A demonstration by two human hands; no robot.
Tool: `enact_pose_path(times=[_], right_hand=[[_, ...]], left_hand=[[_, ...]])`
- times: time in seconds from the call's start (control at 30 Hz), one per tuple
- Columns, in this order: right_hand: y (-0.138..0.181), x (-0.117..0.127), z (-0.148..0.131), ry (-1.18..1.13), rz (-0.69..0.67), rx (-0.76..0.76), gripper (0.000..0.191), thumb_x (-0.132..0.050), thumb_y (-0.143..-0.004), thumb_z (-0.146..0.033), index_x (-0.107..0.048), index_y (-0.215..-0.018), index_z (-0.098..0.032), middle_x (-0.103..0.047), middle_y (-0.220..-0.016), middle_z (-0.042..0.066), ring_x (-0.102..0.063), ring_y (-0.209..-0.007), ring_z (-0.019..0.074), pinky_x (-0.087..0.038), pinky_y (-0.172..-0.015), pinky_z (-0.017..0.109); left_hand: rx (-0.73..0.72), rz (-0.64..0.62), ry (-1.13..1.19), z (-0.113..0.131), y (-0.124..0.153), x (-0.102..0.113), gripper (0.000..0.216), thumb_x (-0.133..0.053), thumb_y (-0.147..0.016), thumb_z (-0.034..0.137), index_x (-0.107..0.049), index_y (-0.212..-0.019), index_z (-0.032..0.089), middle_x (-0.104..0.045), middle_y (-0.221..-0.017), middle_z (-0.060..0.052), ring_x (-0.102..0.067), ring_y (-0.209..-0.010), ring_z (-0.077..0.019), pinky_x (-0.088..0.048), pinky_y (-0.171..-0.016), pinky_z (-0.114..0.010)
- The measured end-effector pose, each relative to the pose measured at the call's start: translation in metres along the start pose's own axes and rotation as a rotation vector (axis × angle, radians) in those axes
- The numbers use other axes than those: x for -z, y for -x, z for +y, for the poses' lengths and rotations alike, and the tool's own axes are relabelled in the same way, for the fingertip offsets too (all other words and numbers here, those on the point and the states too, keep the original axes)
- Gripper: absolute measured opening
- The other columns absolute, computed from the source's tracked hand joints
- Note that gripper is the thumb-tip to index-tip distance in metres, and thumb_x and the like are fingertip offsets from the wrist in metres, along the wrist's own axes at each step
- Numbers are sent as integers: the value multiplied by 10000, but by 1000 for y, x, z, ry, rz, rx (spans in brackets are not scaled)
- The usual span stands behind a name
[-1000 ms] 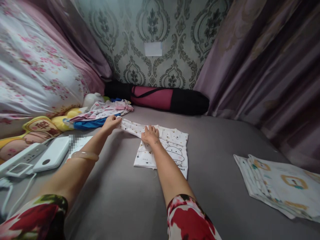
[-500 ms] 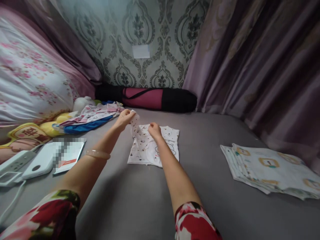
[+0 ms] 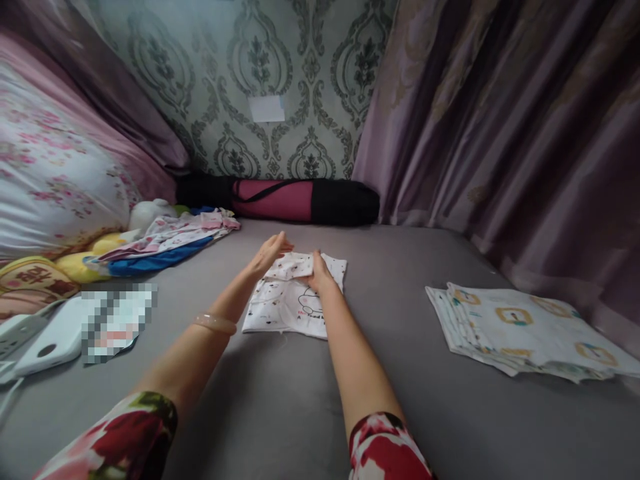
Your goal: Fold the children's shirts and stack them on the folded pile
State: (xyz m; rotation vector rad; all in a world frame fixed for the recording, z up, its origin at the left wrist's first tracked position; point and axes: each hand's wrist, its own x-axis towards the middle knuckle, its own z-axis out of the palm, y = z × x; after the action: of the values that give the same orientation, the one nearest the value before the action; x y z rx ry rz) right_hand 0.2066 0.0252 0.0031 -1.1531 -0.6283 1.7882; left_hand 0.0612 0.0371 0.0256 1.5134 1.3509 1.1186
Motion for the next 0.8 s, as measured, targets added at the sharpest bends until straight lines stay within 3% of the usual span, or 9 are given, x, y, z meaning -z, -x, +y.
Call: enact_pose_path(times=[0.07,0.13,0.2,0.27,0.4,0.5,0.63,0.73,0.8], right_hand=[[-2,0,1,96,-17,53,492,-203,-995,-483,-558,-1062,-149,-686,-973,127,-683,-858,207,-578,-762,419],[-4,0,3,251,23,114,356,-350,-972,-420,-569,-1048,-151,-692,-942,102,-682,-827,193,-585,-749,410],[-5,1,6,379,93,168,234,-475,-910,-293,-577,-1063,-148,-695,-919,80,-679,-827,187,-586,-753,397],[-6,2,7,455,153,216,268,-513,-833,-178,-590,-1087,-143,-695,-931,66,-673,-875,195,-572,-796,386],[-5,7,7,660,297,338,379,-499,-757,-115,-628,-1111,-158,-679,-1082,79,-607,-1088,243,-469,-965,385],[-3,12,8,808,383,388,431,-481,-794,-122,-597,-1206,-165,-621,-1238,119,-511,-1234,269,-372,-1052,386],[5,16,11,1247,462,438,443,-432,-870,-129,-516,-1304,-163,-612,-1243,142,-543,-1192,261,-407,-990,343],[13,16,12,1482,516,498,428,-396,-872,-83,-516,-1280,-128,-603,-1234,161,-544,-1162,266,-421,-944,337],[16,13,12,1582,551,556,430,-339,-875,-46,-533,-1254,-103,-585,-1251,178,-518,-1179,274,-396,-966,356]], left_hand=[[14,79,-55,-11,2,8,232,-454,-817,300,-546,-978,161,-676,-1067,-123,-630,-1028,-231,-486,-887,-377],[8,109,-206,-24,6,18,353,-490,-714,194,-539,-1061,154,-657,-1131,-125,-613,-1068,-238,-473,-924,-386],[9,33,-354,-38,12,27,530,-503,-642,156,-517,-1171,146,-638,-1179,-130,-618,-1051,-253,-479,-925,-396],[-12,-79,-460,-52,17,34,669,-512,-607,144,-479,-1275,142,-622,-1222,-139,-617,-1059,-274,-482,-933,-407],[-141,-194,-592,-71,19,34,820,-514,-572,107,-423,-1385,154,-535,-1373,-162,-493,-1271,-321,-400,-1050,-441],[-99,-192,-679,-78,15,29,842,-514,-568,100,-431,-1403,164,-495,-1414,-178,-442,-1320,-362,-371,-1068,-498],[-53,-214,-713,-77,14,30,818,-527,-576,94,-470,-1390,159,-446,-1459,-182,-391,-1359,-370,-333,-1099,-504],[-117,-255,-668,-72,17,36,803,-534,-588,103,-474,-1386,160,-432,-1475,-165,-380,-1373,-341,-324,-1112,-479],[-163,-205,-595,-68,18,39,752,-545,-622,128,-494,-1370,186,-446,-1471,-136,-401,-1364,-310,-331,-1114,-456]])
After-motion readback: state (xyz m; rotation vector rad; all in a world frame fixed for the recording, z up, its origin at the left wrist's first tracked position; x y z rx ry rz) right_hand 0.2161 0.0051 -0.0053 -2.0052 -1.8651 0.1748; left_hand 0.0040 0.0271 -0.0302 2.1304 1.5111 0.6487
